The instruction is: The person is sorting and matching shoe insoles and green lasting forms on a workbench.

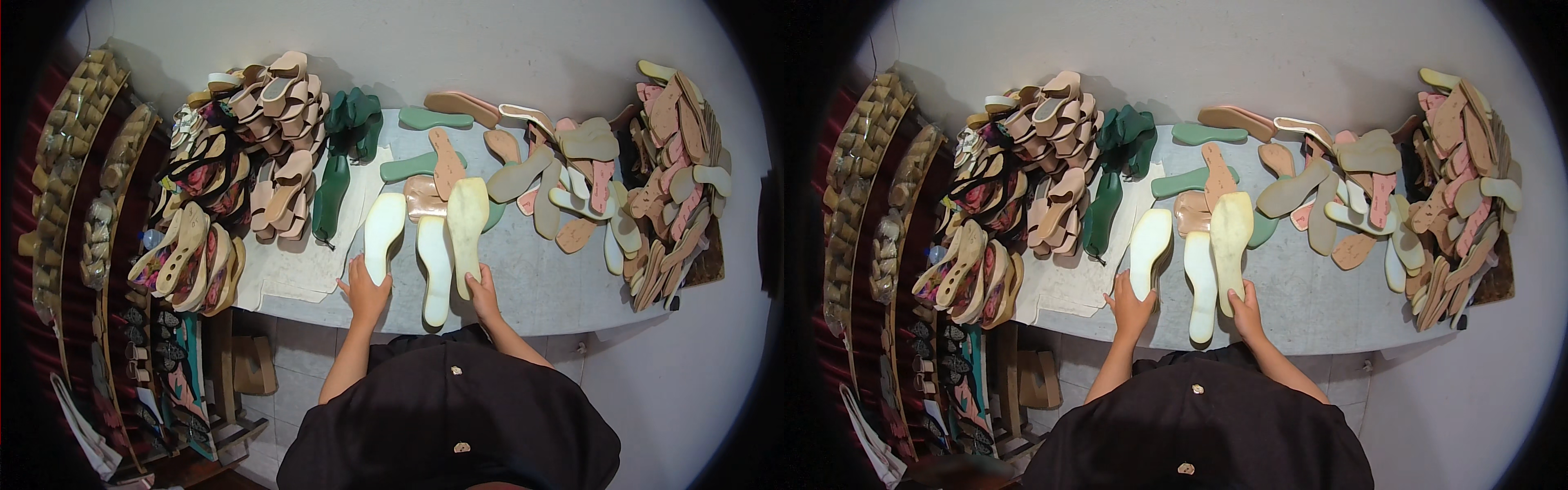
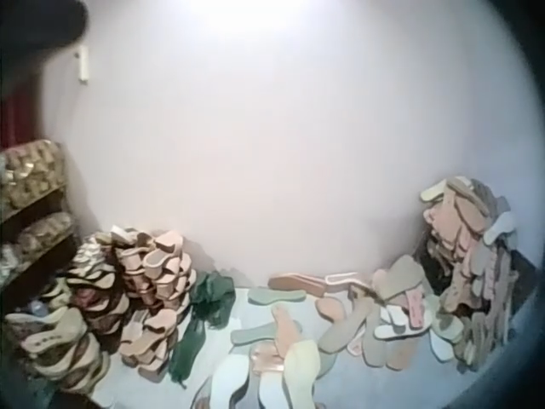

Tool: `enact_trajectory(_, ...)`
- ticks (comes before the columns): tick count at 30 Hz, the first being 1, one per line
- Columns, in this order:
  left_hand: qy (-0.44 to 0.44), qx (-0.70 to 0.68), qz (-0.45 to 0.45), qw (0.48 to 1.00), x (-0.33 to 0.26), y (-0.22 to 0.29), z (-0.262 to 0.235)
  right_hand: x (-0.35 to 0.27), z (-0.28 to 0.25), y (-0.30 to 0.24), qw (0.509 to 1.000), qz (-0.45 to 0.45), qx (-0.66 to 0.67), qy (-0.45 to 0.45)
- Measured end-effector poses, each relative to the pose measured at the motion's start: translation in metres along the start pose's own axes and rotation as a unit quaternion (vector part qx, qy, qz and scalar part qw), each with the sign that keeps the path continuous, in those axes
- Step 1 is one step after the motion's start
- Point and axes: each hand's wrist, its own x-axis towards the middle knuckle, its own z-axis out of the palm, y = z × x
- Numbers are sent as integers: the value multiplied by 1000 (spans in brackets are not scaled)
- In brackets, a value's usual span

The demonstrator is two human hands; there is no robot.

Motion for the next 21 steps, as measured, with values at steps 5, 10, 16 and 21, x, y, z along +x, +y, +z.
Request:
enact_trajectory(5, -22, -43, -14, 999, 2, -1, 0, 0, 4, 0, 1000, -2, -15, 2)
enact_trajectory(10, -25, -55, -6, 998, 2, -2, -4, 1, 10, 1, 1000, 4, -7, -3)
enact_trajectory(16, -41, -146, 12, 988, 3, -1, -10, 3, 35, -4, 999, 2, -24, -43)
enact_trajectory(21, -7, -139, 9, 990, 8, -18, -6, 9, 57, 13, 979, -4, -174, -108)
